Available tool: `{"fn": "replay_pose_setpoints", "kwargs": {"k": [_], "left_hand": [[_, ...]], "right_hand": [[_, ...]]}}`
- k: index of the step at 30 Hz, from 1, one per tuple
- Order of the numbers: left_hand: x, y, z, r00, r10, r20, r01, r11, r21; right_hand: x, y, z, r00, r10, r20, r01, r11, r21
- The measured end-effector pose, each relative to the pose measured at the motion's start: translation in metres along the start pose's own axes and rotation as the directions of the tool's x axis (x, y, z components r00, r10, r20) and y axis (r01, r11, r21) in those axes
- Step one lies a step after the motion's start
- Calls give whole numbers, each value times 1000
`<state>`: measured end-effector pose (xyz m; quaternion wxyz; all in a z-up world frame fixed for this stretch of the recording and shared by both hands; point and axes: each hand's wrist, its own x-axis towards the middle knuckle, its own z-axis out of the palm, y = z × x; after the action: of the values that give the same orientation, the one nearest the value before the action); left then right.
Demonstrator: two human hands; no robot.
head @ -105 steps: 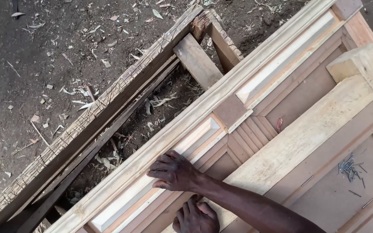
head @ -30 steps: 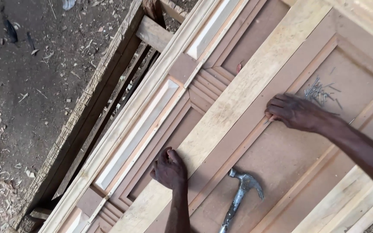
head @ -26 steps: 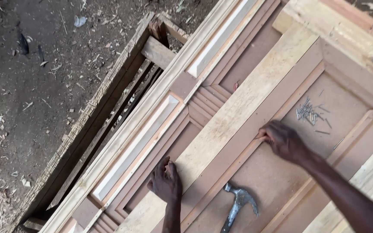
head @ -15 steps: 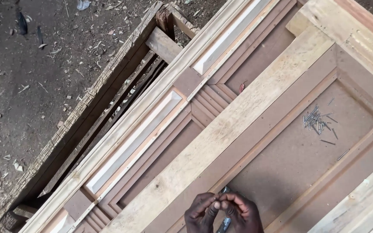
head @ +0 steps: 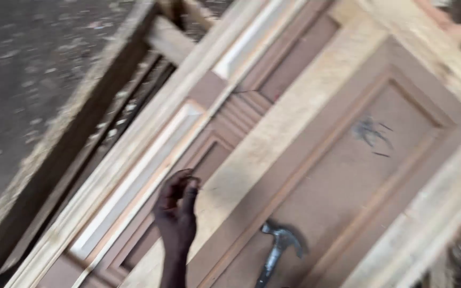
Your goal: Hammering small nails into decorative trim on a wooden door frame.
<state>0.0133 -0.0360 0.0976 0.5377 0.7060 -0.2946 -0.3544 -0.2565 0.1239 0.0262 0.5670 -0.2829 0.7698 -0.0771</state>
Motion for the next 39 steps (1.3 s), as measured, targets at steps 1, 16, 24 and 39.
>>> {"fn": "replay_pose_setpoints", "kwargs": {"k": [1,16,24,39], "left_hand": [[-4,11,15,996,-20,83,22,999,-29],[-146,-48,125,733,-120,670,-152,930,333],[-145,-71,132,684,-156,713,-197,901,386],[-132,-88,148,777,-44,628,-315,837,448]], "right_hand": [[-1,13,-12,996,40,-76,-38,999,30],[196,-145,-219,360,-679,-640,697,651,-299],[230,-158,-238,380,-799,-466,678,584,-447],[219,-166,-260,383,-831,-403,725,541,-427]]}}
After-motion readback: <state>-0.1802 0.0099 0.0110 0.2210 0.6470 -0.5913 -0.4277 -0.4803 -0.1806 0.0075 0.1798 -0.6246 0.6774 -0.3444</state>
